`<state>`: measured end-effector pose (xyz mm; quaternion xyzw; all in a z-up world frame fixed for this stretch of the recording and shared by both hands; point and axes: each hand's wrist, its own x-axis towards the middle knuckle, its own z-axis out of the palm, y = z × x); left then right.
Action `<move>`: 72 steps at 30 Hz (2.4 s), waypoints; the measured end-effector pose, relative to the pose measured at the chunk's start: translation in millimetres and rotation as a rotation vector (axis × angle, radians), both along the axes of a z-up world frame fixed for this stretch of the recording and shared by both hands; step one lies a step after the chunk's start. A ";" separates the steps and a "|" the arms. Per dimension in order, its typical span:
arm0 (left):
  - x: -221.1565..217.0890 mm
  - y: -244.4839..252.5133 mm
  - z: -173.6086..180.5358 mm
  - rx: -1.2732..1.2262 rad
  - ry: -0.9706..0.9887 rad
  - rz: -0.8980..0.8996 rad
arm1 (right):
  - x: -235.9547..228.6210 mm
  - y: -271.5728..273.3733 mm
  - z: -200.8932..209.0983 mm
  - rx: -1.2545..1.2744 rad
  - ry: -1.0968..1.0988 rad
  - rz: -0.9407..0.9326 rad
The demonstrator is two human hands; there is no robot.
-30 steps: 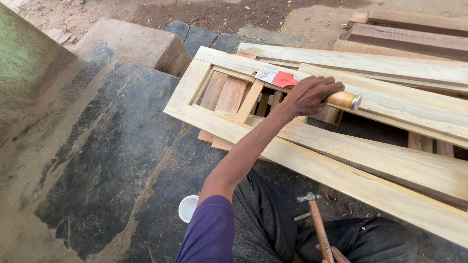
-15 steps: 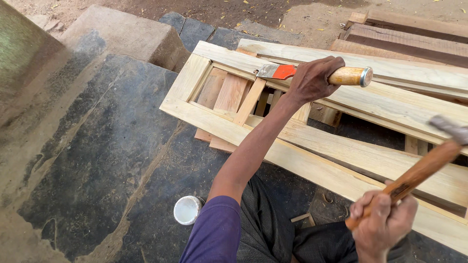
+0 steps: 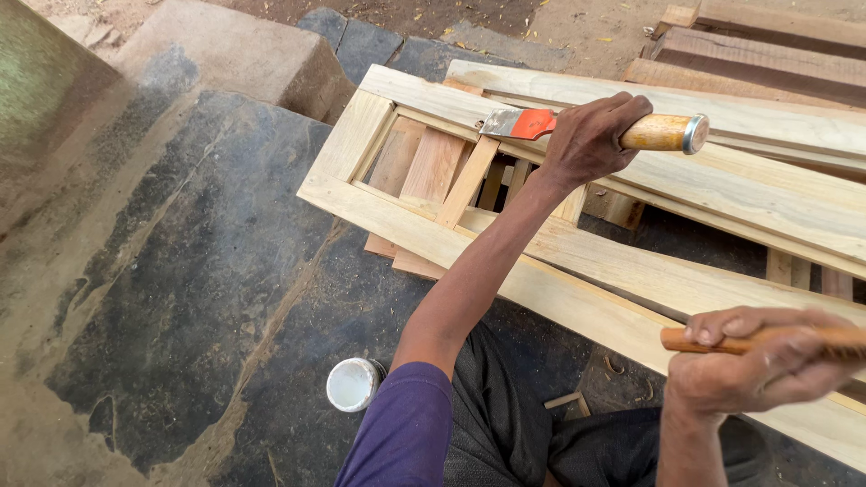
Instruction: The person assembles a wooden frame by applying glue to joints, inserting small wooden pieces, and tapping them into place with a hammer. The person also uses a chisel to adjust fit and applies glue to multiple sections of the frame.
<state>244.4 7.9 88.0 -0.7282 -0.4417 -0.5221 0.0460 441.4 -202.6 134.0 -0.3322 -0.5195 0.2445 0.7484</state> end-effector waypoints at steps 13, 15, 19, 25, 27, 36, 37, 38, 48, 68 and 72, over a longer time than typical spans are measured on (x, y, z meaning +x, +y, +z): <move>-4.8 8.1 -18.1 0.044 0.051 0.003 | 4.8 -8.5 5.0 -0.061 0.041 0.041; -5.0 13.7 -15.9 0.042 0.050 -0.010 | -7.1 -6.5 6.0 0.044 0.164 -0.056; -18.1 2.3 -13.3 0.080 0.041 -0.023 | -26.6 -0.3 4.2 -0.611 -0.312 0.092; -43.1 -9.0 -14.8 0.141 0.055 0.013 | -8.6 3.8 -0.9 -0.317 -0.042 0.183; -28.2 -4.0 -25.5 0.172 0.079 -0.054 | 6.5 -3.3 -3.9 -0.217 -0.009 0.151; -5.0 11.2 -40.3 0.206 0.125 -0.050 | 17.4 -20.0 -6.1 -0.244 -0.062 0.159; -9.8 9.0 -40.1 0.245 0.086 -0.051 | 15.5 -22.2 -6.6 -0.258 -0.067 0.163; -13.0 7.1 -39.4 0.285 0.048 -0.052 | 13.3 -23.1 -7.5 -0.262 -0.071 0.167; -36.6 14.9 -13.8 0.153 -0.124 -0.017 | 7.8 -10.9 17.3 -0.102 0.004 0.108; -35.0 -18.7 4.7 0.078 0.008 0.037 | -40.1 5.2 -19.3 -0.678 -0.550 0.157; -31.1 -14.1 -1.6 0.132 0.021 -0.012 | -46.2 4.2 -15.0 -0.290 -0.135 0.145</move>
